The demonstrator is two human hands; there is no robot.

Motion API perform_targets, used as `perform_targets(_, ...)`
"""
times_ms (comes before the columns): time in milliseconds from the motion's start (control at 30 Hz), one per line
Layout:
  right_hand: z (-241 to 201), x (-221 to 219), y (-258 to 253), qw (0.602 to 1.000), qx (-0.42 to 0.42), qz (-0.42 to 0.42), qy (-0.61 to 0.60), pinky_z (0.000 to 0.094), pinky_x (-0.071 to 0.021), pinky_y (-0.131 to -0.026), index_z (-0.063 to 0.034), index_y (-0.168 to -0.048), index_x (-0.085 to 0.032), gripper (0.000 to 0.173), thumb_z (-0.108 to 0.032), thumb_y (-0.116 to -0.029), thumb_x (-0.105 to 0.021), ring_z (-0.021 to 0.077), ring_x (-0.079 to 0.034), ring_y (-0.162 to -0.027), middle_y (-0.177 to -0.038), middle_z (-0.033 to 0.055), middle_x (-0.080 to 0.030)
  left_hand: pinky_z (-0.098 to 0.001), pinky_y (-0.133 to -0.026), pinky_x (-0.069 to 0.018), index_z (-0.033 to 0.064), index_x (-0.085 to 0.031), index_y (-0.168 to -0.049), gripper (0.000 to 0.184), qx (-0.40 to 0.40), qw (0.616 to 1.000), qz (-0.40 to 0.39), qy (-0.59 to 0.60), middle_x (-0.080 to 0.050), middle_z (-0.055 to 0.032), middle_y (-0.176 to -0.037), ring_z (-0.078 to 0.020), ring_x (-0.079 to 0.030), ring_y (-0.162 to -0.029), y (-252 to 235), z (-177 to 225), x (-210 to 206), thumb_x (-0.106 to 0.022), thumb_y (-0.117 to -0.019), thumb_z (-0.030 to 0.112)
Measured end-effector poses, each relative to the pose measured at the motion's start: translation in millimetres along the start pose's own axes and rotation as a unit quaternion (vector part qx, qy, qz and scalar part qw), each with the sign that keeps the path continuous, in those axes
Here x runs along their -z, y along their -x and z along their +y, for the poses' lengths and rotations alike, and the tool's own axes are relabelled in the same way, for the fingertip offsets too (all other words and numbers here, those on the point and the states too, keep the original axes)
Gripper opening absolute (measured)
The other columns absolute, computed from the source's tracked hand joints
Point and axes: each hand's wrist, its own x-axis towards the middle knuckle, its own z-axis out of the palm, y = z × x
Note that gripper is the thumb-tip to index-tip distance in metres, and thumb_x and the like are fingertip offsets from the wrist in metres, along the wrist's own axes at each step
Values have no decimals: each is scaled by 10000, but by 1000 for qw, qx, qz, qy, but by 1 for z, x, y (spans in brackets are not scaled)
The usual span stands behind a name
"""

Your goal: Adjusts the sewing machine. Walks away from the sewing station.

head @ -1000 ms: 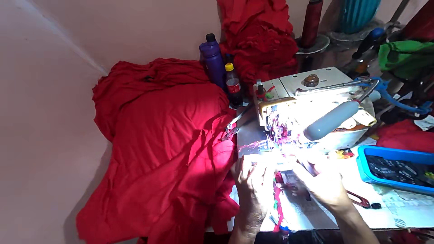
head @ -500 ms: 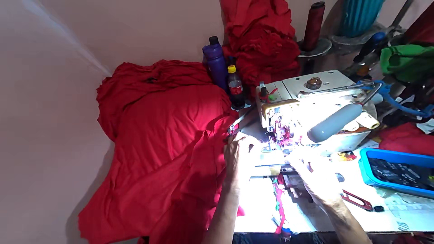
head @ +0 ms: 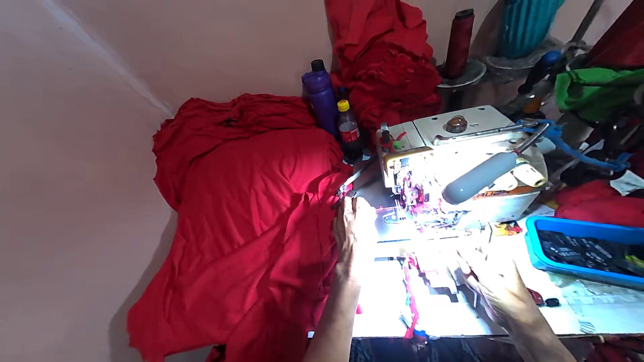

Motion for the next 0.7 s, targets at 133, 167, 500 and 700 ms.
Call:
perform_targets(133,-4,29,20,992,62,29,108,72,-368,-462,-105,-1040,-539,76,-73,-974,-519,-100,-429,-506,-688,-166,-510,-538,-916,-515,-57,-684,-1072,206,-5,1000,-3,-4,-636,-257,-1140,-405,-632,-1089,-1,-1,1,-652,-981,125)
perform_targets(167,-7,38,27,990,63,32,123,69,-366,-460,-123,-1033,-535,73,-80,-977,-515,-103,-429,-507,-697,-173,-516,-548,-945,-500,-63,-676,-1101,218,0,1000,-17,-11,-628,-269,-1178,-416,-616,-1129,0,1,3,-631,-992,120)
perform_targets(500,-23,72,40,989,91,104,59,75,-350,-412,-184,-983,-525,144,-60,-1008,-456,-90,-429,-461,-668,-194,-557,-660,-992,-445,-96,-605,-1277,360,190,975,5,-119,-533,-342,-1374,-511,-573,-1213,23,-92,83,-455,-1082,167)
perform_targets(700,-35,94,48,989,87,108,59,83,-353,-406,-186,-1031,-537,163,-64,-1036,-428,-76,-458,-473,-694,-187,-597,-682,-1043,-393,-155,-579,-1270,403,268,938,81,-204,-494,-428,-1374,-578,-503,-1285,85,-222,147,-458,-1077,177)
